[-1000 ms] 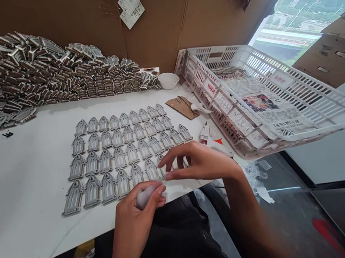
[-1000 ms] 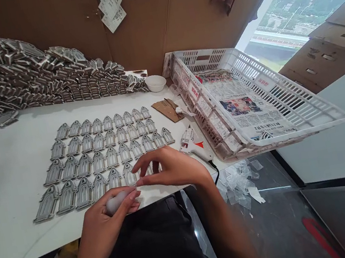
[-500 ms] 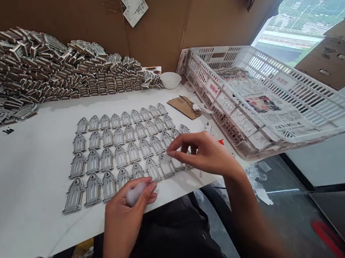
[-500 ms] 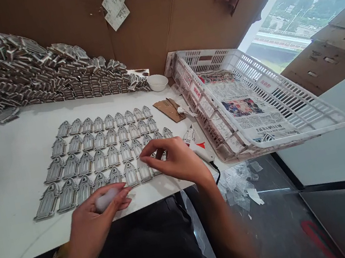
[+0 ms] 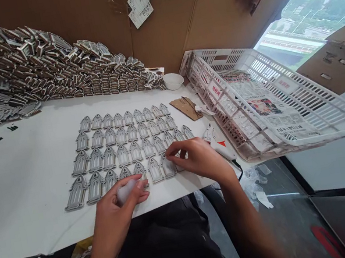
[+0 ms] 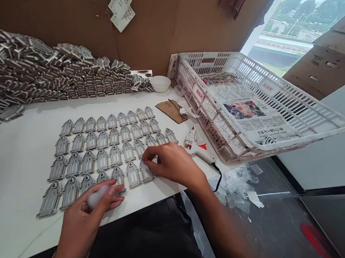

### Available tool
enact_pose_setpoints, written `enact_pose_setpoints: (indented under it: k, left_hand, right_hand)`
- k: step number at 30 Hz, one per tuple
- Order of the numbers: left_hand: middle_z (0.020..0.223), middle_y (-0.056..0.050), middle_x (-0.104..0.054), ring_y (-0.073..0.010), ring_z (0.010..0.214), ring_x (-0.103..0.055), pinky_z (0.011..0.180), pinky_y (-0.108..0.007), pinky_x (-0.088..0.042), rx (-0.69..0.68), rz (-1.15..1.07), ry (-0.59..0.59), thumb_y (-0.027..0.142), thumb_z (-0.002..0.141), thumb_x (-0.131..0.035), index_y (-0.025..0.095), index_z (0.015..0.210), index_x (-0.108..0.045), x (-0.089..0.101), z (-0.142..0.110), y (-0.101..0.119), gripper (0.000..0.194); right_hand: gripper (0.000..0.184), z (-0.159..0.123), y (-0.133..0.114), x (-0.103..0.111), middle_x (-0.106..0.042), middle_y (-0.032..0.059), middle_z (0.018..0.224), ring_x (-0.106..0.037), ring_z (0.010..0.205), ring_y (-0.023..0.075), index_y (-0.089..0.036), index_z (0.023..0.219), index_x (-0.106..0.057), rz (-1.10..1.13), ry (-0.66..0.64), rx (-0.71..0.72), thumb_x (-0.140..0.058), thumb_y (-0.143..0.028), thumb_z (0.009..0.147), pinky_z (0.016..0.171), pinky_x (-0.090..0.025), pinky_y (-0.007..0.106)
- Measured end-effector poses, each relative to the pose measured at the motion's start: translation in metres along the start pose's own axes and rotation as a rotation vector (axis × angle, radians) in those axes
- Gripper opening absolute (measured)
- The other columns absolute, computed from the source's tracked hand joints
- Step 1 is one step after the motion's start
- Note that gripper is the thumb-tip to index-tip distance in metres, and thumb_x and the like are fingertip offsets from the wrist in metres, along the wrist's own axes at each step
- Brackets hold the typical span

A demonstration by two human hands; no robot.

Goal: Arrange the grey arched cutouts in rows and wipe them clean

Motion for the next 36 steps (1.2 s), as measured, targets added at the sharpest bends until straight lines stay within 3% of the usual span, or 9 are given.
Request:
enact_pose_setpoints:
  k: [7,18,26,36]
  left_hand:
    - [0.116,-0.014,-0.079,-0.0293,0.096,-0.080,0.095,-0.037,-0.068,-0.045,-0.064,-0.060,0.070,0.079,-0.083,0.018,0.123,-0.074,0.003,-0.002,0.001,0.069]
    - [0.119,-0.013,-0.078,-0.0294,0.100,-0.079,0.096,-0.036,-0.067,-0.038,-0.046,-0.075,0.067,0.082,-0.082,0.019,0.125,-0.075,0.005,-0.003,0.001,0.065]
    - [0.115,-0.008,-0.079,-0.0244,0.095,-0.080,0.093,-0.029,-0.067,-0.038,0.031,-0.250,0.064,0.084,-0.082,0.026,0.121,-0.079,0.004,-0.006,-0.006,0.053]
    - [0.116,-0.007,-0.079,-0.0234,0.096,-0.079,0.092,-0.027,-0.067,-0.037,0.030,-0.258,0.065,0.086,-0.079,0.026,0.121,-0.078,0.006,-0.007,-0.005,0.052]
  right_hand:
    - [0.014,0.000,0.003,0.002,-0.083,-0.0002,0.098,-0.074,0.080,0.0186,-0.027,0.100,-0.080,-0.021,0.027,-0.031,-0.069,-0.019,0.097,0.075,-0.048,0.030]
    - [0.012,-0.001,-0.001,0.000,-0.083,-0.0001,0.101,-0.075,0.084,0.0187,-0.027,0.099,-0.079,0.016,0.047,0.045,-0.070,-0.020,0.097,0.077,-0.051,0.030]
    - [0.013,0.014,-0.001,-0.026,-0.084,0.0010,0.104,-0.074,0.085,0.0165,-0.025,0.105,-0.082,0.322,-0.071,0.087,-0.072,-0.031,0.099,0.074,-0.052,0.027]
    - [0.014,0.016,0.004,-0.036,-0.084,0.0002,0.105,-0.073,0.086,0.0167,-0.025,0.108,-0.083,0.272,-0.120,0.069,-0.073,-0.030,0.099,0.077,-0.050,0.028]
Point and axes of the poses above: each hand's wrist, its own z-axis towards the middle knuckle, its own x-axis out of the back of the hand, y = z × x, the point moved 3 cm from there along z, towards the middle knuckle
